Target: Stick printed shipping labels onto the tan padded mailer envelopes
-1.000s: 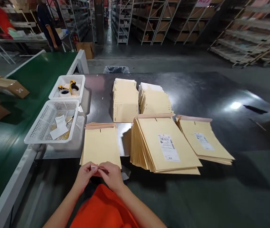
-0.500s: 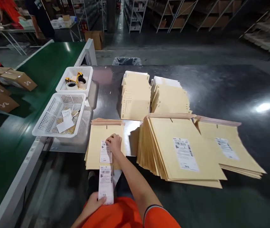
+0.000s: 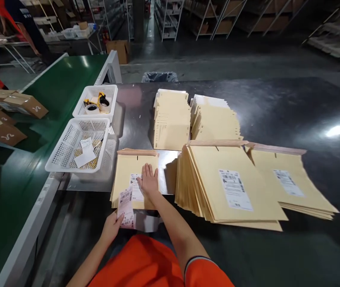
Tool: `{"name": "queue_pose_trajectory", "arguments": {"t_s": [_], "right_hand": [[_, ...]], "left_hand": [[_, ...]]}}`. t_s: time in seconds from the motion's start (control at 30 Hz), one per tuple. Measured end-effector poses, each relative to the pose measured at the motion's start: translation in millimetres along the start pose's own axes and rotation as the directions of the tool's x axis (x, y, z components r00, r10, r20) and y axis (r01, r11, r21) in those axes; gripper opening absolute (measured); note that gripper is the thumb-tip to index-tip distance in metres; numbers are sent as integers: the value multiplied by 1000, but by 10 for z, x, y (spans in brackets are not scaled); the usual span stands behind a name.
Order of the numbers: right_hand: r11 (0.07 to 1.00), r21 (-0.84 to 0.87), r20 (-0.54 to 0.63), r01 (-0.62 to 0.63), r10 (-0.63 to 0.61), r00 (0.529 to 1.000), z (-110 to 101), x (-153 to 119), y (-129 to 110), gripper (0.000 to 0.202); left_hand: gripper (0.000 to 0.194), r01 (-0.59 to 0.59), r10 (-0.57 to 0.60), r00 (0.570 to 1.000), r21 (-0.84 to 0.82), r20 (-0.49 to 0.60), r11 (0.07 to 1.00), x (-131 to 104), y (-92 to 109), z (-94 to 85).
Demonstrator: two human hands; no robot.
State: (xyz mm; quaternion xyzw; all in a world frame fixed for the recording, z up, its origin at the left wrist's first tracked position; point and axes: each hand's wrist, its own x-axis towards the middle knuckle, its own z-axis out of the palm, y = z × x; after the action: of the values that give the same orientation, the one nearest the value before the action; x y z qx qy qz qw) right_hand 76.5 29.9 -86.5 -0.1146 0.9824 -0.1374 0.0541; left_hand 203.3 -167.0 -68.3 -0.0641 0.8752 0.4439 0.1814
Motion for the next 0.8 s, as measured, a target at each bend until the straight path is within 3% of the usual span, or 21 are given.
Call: {"name": "queue_pose_trajectory", "arguments": {"t_s": [0.07, 0.13, 0.17, 0.23, 0.33, 0.43, 0.47, 0.5, 0.57, 0.63, 0.7, 0.8], "right_hand": [[979, 9, 63, 203, -204, 977, -7, -144, -68, 71], [899, 47, 137, 435, -437, 889, 28, -358, -182, 80], [879, 61, 160, 473, -476, 865, 48, -449, -234, 83], [893, 112, 184, 436, -450, 874, 49, -542, -292, 81], [863, 354, 125, 360, -425, 896, -181, -472, -223, 55], [781, 540, -183, 315, -256, 949, -808, -440, 39, 35], [785, 537, -336, 310, -139, 932, -1091, -492, 161, 34], [810, 494, -498, 315, -33, 866, -1388, -579, 295, 33], [892, 321, -762, 318, 44, 646, -1950, -835, 583, 36], [951, 94, -812, 293, -97, 576, -2339, -1139, 886, 40], [973, -81, -751, 218, -204, 628, -2460, -1439, 1217, 40], [976, -216, -585, 42, -163, 794, -2224, -1840, 1753, 38]], "left_hand": [[44, -22, 23, 1000, -34, 12, 999, -1, 22, -6], [44, -44, 45, 999, -69, 19, 997, -34, 64, -50], [44, -52, 54, 998, -81, 16, 995, -74, 89, -85], [43, -85, 85, 996, -81, 0, 993, -203, 143, -167], [42, -191, 191, 982, 4, -8, 982, -416, 219, -254], [39, -304, 294, 953, 180, 79, 936, -412, 252, -229], [37, -319, 300, 947, 248, 111, 915, -347, 243, -198], [34, -320, 292, 947, 313, 135, 894, -260, 222, -161], [30, -310, 266, 950, 401, 162, 862, -68, 143, -88], [33, -309, 267, 951, 415, 157, 856, 85, 34, -44], [37, -311, 288, 950, 377, 117, 872, 159, -63, -44], [46, -294, 289, 955, 278, 59, 914, 126, -55, -108]]}}
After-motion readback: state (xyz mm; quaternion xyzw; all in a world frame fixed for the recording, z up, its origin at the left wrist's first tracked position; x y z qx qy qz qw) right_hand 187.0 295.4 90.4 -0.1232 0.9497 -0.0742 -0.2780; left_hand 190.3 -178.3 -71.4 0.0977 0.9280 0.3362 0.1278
